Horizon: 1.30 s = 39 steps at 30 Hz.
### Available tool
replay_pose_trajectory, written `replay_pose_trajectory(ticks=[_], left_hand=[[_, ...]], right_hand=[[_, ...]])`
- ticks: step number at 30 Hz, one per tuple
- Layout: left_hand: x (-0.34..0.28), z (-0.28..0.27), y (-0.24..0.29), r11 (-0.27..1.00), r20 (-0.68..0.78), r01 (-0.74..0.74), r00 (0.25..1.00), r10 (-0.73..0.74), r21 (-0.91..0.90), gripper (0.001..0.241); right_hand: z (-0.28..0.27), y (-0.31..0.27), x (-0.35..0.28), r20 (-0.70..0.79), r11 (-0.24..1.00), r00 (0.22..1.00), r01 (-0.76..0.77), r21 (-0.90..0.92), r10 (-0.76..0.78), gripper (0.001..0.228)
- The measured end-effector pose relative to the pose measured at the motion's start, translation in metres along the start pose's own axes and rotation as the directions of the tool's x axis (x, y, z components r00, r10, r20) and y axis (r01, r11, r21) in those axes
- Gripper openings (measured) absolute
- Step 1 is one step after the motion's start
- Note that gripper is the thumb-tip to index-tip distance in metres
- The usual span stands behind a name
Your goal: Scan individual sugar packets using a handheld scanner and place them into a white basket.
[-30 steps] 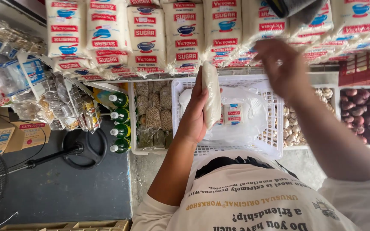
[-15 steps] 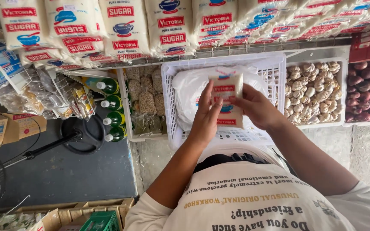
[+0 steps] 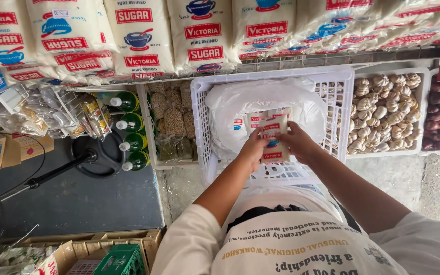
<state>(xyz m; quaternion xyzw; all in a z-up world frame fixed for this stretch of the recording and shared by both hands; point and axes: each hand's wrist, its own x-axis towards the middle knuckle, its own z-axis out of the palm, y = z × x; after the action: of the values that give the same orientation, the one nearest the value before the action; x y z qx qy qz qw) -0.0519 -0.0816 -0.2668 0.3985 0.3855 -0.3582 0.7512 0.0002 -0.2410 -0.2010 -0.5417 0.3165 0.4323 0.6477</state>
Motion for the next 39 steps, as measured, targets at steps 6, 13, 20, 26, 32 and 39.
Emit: replay_pose_trajectory(ticks=[6, 13, 20, 26, 32, 39], left_hand=[[0.087, -0.015, -0.012, 0.971, -0.063, -0.174, 0.984, 0.165, -0.164, 0.045], [0.099, -0.030, 0.014, 0.979, -0.212, -0.142, 0.971, 0.109, -0.148, 0.042], [0.065, -0.020, 0.042, 0.997, -0.191, -0.073, 0.979, 0.066, -0.033, 0.050], [0.045, -0.017, 0.056, 0.998, -0.164, -0.020, 0.986, 0.030, 0.064, 0.056], [0.014, -0.005, 0.087, 0.988, -0.123, 0.010, 0.992, 0.010, 0.155, 0.063], [0.045, -0.011, 0.064, 0.962, -0.096, 0.040, 0.995, -0.015, 0.271, 0.071]], right_hand=[[-0.019, 0.003, 0.076, -0.198, 0.935, 0.953, 0.157, -0.319, -0.227, 0.053], [-0.009, 0.003, 0.119, -0.130, 0.823, 0.924, 0.248, -0.511, -0.359, 0.038], [0.007, 0.002, 0.111, -0.150, 0.783, 0.926, 0.198, -0.589, -0.347, 0.042], [0.007, 0.019, 0.119, -0.169, 0.738, 0.923, 0.156, -0.657, -0.346, 0.045], [0.005, 0.015, 0.114, -0.185, 0.673, 0.912, 0.122, -0.730, -0.367, 0.048], [0.020, -0.002, 0.089, 0.110, 0.072, 0.872, 0.164, -0.984, -0.476, 0.053]])
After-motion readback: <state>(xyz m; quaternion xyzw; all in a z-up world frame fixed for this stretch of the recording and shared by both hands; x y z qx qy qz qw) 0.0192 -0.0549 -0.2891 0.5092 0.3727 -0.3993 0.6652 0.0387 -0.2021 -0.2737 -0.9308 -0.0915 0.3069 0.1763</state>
